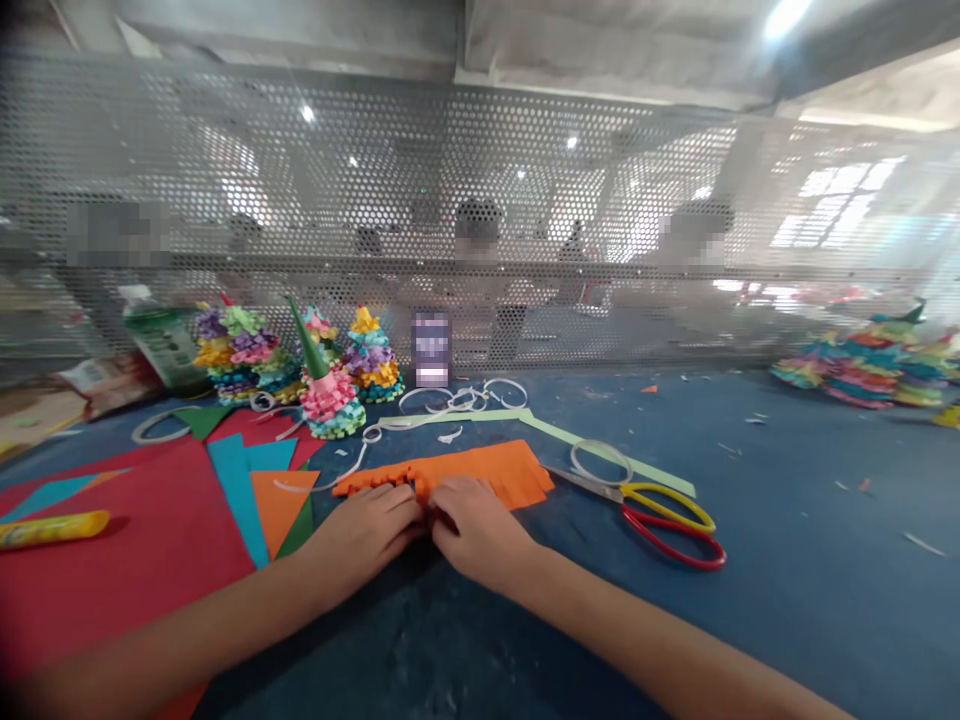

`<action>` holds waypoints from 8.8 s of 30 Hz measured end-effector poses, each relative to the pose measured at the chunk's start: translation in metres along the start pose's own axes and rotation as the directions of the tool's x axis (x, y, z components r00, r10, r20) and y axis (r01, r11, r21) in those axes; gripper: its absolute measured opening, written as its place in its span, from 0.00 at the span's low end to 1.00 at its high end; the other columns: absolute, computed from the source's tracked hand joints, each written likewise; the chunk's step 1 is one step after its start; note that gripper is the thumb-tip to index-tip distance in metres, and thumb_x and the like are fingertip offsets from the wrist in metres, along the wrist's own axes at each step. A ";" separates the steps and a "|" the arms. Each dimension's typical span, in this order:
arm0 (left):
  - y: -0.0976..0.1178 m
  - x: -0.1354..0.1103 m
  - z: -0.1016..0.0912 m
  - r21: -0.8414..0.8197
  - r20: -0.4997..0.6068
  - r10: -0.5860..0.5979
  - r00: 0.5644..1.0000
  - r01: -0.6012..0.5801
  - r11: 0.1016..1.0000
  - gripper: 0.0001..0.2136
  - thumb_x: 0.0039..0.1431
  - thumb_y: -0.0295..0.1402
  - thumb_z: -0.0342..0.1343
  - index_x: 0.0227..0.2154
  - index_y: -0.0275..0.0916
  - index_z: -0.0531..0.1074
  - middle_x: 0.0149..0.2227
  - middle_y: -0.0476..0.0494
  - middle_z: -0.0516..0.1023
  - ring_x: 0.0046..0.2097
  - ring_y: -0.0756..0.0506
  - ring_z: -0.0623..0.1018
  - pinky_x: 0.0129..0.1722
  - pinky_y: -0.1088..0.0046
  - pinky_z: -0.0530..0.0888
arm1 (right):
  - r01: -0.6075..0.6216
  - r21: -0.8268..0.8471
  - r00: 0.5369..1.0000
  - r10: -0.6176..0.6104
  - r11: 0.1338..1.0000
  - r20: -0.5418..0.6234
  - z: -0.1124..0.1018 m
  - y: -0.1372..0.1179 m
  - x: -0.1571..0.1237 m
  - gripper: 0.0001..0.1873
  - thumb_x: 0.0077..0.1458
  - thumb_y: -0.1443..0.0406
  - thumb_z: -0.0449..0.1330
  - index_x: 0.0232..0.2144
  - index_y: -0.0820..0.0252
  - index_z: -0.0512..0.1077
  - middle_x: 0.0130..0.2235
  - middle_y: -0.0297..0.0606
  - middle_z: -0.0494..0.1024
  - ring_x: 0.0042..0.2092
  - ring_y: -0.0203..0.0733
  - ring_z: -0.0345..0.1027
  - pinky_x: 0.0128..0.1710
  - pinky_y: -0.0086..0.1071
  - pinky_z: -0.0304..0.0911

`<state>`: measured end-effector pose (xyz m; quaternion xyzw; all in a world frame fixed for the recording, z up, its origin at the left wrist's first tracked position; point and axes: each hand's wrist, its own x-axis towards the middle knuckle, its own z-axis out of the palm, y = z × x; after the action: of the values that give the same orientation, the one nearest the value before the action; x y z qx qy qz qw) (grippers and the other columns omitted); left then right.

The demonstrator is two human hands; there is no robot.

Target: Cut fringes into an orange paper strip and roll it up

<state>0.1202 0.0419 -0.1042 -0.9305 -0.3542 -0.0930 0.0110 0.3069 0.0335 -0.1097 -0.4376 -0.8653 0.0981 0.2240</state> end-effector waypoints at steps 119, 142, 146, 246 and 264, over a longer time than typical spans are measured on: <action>-0.004 -0.010 -0.003 -0.216 -0.101 0.040 0.994 -0.062 0.974 0.09 0.66 0.35 0.45 0.37 0.40 0.69 0.37 0.47 0.74 0.39 0.45 0.74 0.40 0.69 0.70 | -0.107 0.499 0.994 0.077 0.860 0.080 -0.002 0.010 0.002 0.05 0.50 0.71 0.57 0.28 0.60 0.72 0.28 0.32 0.73 0.30 0.34 0.65 0.31 0.27 0.59; -0.005 -0.009 -0.005 -0.184 -0.110 0.059 0.992 -0.078 0.980 0.06 0.65 0.33 0.48 0.35 0.42 0.70 0.35 0.50 0.76 0.36 0.46 0.73 0.35 0.71 0.66 | -0.253 0.468 0.956 0.146 0.847 0.253 -0.021 0.005 0.006 0.05 0.46 0.67 0.57 0.29 0.58 0.72 0.27 0.30 0.72 0.28 0.33 0.64 0.25 0.24 0.57; -0.003 -0.011 -0.005 -0.155 -0.129 0.034 0.991 -0.054 0.987 0.06 0.65 0.35 0.48 0.39 0.40 0.68 0.36 0.47 0.75 0.37 0.45 0.72 0.35 0.69 0.66 | -0.305 0.472 0.942 0.191 0.827 0.275 -0.015 0.003 0.006 0.05 0.45 0.68 0.54 0.27 0.58 0.70 0.26 0.29 0.69 0.26 0.32 0.62 0.22 0.24 0.56; 0.001 -0.015 -0.004 0.065 -0.197 0.116 0.974 -0.105 0.992 0.07 0.66 0.32 0.43 0.35 0.40 0.65 0.32 0.49 0.70 0.34 0.46 0.66 0.35 0.68 0.57 | -0.228 0.408 0.953 0.118 0.884 0.278 -0.032 -0.004 0.008 0.05 0.53 0.67 0.55 0.31 0.59 0.71 0.33 0.35 0.76 0.34 0.36 0.66 0.33 0.27 0.62; 0.002 -0.015 -0.003 0.047 -0.238 0.105 0.965 -0.097 0.994 0.05 0.66 0.31 0.43 0.36 0.39 0.64 0.32 0.48 0.70 0.34 0.45 0.66 0.35 0.67 0.58 | -0.197 0.258 0.954 0.123 0.946 0.275 -0.037 -0.010 0.007 0.08 0.56 0.65 0.54 0.29 0.59 0.71 0.31 0.33 0.76 0.33 0.36 0.66 0.31 0.28 0.58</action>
<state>0.1101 0.0303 -0.1043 -0.9288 -0.3040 -0.1982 0.0747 0.3134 0.0323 -0.0711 -0.4542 -0.8251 0.2941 0.1624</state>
